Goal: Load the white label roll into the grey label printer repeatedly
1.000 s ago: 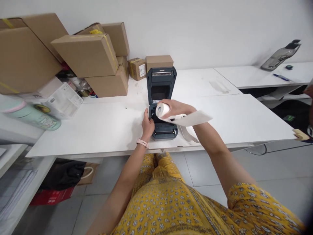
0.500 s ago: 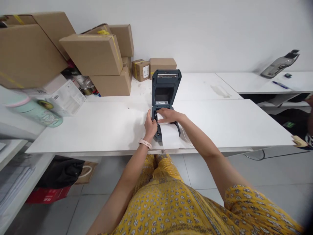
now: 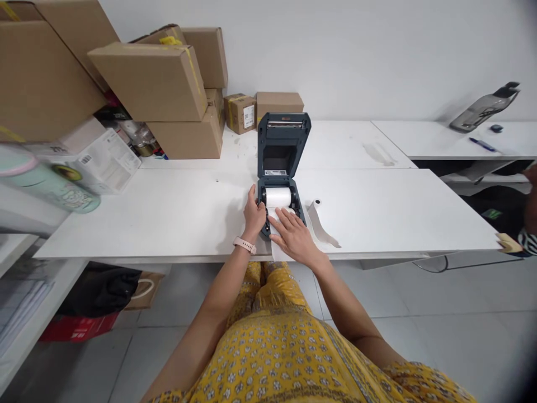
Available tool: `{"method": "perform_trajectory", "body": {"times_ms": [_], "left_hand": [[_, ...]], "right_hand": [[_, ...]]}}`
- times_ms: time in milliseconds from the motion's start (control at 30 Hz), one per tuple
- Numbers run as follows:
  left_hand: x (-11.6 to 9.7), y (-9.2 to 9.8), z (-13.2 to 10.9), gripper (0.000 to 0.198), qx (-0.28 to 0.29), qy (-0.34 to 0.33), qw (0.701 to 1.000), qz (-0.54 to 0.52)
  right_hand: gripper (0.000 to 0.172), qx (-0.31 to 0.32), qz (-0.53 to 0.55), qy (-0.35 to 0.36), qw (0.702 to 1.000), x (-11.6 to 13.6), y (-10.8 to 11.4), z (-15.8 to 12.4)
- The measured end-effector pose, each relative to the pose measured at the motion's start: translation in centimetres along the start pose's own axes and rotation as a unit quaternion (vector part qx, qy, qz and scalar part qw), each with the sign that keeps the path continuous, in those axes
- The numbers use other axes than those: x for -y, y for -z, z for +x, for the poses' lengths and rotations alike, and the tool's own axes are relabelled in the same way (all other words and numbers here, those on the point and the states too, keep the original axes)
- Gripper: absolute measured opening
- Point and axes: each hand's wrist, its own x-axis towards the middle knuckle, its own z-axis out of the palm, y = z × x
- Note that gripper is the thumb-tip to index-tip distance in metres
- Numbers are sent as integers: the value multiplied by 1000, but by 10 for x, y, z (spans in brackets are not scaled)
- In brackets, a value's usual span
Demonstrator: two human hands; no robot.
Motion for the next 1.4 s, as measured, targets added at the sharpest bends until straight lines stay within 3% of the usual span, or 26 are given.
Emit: {"method": "perform_trajectory", "body": {"times_ms": [300,533,800,967,1067,1133,1233,1300,1400], "left_hand": [[1,1,2,70,2,12,1000,-7],[2,0,2,69,3,16,1000,-10],[5,-1,4,67,0,23,999,-29],[5,1,-24,79,18,52,997,-55],[6,3,-51,93,39,64,993,-93],[6,4,-65,100,49,90,987,-125],[6,6,-74,103,54,111,980,-153],[7,7,-74,103,56,106,980,-158],[10,9,-74,104,67,99,977,-177]], "right_hand": [[59,-63,-37,16,997,7,-11,-10],[63,-63,-43,2,997,16,-13,-7],[59,-70,-1,18,997,8,-11,-11],[56,-75,71,35,994,3,-4,-23],[45,-79,191,73,976,-14,18,-26],[39,-132,252,69,956,-35,43,-12],[51,-308,218,5,926,-75,88,43],[65,-335,190,-5,923,-100,116,96],[81,-293,187,-3,937,-124,145,169]]}}
